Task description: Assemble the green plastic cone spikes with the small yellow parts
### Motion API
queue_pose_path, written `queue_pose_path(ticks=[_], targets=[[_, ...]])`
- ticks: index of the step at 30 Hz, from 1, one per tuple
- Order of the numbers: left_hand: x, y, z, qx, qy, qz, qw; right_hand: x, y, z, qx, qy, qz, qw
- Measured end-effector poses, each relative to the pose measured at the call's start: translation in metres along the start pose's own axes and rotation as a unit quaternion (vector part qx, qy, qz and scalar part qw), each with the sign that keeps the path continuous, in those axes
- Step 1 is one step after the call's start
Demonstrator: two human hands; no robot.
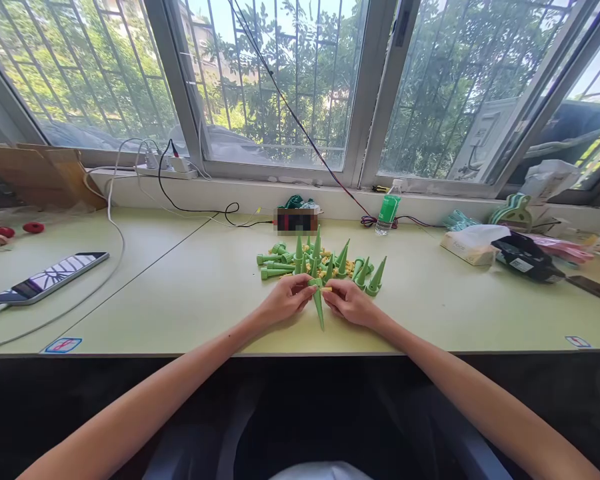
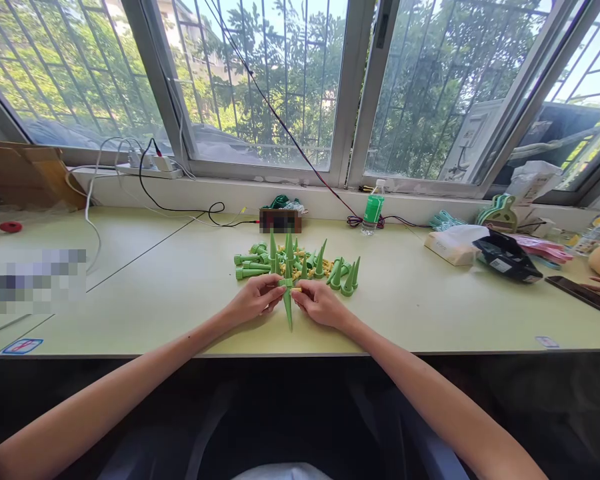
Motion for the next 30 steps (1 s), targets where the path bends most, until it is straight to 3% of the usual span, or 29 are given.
queue_pose_path(ticks=[5, 13, 18, 30], targets=[[0.0, 0.001, -0.002, -0.007, 0.017, 0.011, 1.0, -0.001, -0.001, -0.012, 0.135, 0.089, -0.031, 0.986], [0.002, 0.003, 0.0, 0.067, 0.071, 0.059, 0.993, 0.002, -0.001, -0.013, 0.221, 0.199, -0.039, 0.954], [0.002, 0.002, 0.001, 0.093, 0.083, 0.074, 0.989, 0.004, -0.002, -0.009, 0.224, 0.188, -0.035, 0.956], [0.0, 0.0, -0.004, 0.018, 0.018, 0.026, 0.999, 0.003, -0.003, -0.01, 0.142, 0.093, -0.035, 0.985]])
Point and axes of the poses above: each hand's wrist, its own x-axis away from the middle knuckle, its own y-axis out of the back of the hand, z = x × y, the point moved 2 cm from there along -x, towards the middle knuckle, and after that the axes turned 8 degrees about -x, right-handed, at the moved point
